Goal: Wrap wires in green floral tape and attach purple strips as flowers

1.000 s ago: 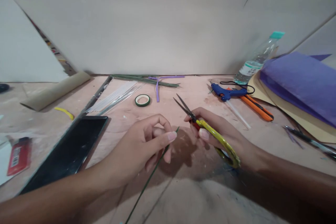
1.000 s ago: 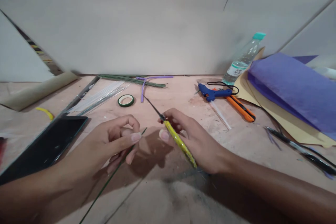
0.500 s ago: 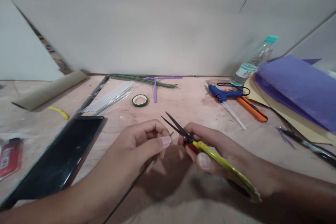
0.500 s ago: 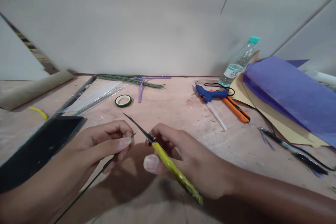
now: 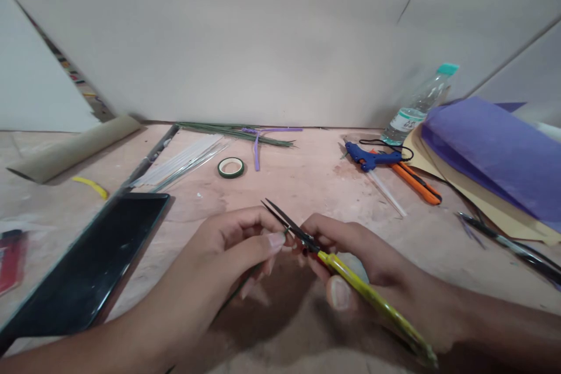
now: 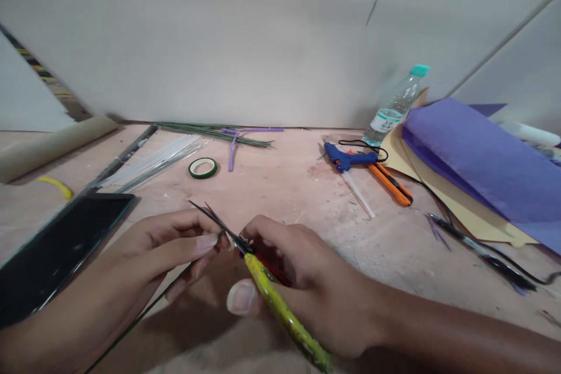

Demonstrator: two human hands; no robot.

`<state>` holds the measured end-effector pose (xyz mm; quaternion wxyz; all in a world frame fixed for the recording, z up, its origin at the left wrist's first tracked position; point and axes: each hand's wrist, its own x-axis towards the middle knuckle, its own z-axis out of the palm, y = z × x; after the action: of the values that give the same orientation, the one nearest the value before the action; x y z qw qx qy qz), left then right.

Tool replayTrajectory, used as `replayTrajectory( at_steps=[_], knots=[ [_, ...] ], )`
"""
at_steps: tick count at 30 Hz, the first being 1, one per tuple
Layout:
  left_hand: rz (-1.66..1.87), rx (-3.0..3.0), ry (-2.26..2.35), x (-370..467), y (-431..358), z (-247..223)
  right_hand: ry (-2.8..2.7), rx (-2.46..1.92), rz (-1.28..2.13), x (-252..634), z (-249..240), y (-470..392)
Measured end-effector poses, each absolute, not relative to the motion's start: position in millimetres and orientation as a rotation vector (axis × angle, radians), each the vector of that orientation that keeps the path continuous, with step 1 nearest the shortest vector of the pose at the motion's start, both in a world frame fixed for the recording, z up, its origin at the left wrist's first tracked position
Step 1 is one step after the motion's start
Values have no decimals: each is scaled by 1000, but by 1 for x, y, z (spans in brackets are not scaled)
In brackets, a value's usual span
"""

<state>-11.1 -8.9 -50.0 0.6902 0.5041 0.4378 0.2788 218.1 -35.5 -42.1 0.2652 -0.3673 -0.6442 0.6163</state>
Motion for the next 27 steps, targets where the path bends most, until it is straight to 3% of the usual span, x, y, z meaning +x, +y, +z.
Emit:
replayTrajectory(
  at_steps=[27],
  knots=[
    [758, 1064, 898, -12, -3, -47, -1820, -1094, 1455, 218, -54, -39]
  ],
)
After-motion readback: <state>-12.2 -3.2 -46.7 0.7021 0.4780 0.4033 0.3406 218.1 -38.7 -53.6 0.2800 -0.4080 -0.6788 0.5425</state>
